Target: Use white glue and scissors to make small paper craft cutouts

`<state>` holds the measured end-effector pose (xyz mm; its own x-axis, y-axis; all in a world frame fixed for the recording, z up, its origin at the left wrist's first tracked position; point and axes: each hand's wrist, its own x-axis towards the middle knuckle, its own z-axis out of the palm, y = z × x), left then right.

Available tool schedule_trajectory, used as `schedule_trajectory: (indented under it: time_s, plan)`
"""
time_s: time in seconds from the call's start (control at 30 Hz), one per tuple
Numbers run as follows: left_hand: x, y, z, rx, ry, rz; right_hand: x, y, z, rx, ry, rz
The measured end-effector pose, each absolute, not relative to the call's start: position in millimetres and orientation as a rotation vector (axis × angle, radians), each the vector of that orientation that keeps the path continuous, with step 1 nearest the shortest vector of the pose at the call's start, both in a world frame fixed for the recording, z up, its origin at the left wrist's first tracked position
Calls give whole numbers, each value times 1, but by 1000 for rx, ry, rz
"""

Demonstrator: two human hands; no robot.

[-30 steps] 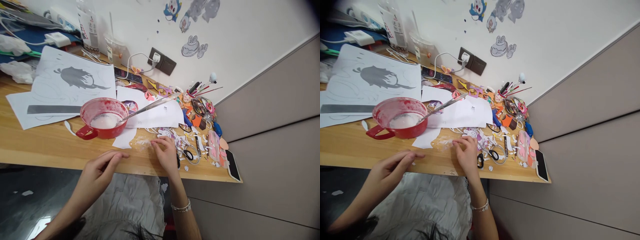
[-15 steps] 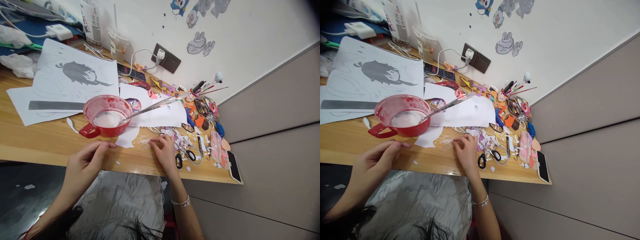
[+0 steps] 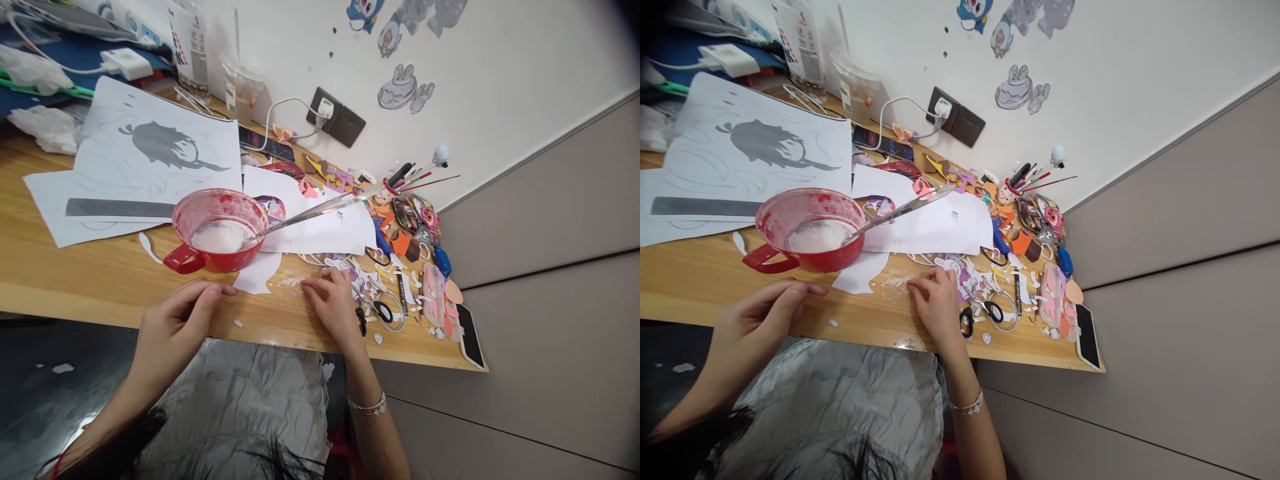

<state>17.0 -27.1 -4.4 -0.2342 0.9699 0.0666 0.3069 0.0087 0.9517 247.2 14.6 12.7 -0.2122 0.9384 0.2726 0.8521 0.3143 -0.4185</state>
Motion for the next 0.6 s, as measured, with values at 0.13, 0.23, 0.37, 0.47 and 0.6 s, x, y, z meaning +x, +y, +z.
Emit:
schedule_trajectory:
  time_s: [0.13,0.23,0.37,0.47,0.6]
  plan:
    - [18,-26,-6,1341,1628,1277,245,16,14,-1618,-2095,203]
    - [17,-26,-7,1328,1620,1282,246,16,19,-1616,-2074,182]
    - [17,-27,-7,1324,1605,1280,243,14,24,-1580,-2120,144]
    - [18,-27,-7,1305,1622,1289,237,12,23,-1580,-2169,112]
    - [19,-27,-7,1287,1632,1300,226,12,18,-1633,-2143,0]
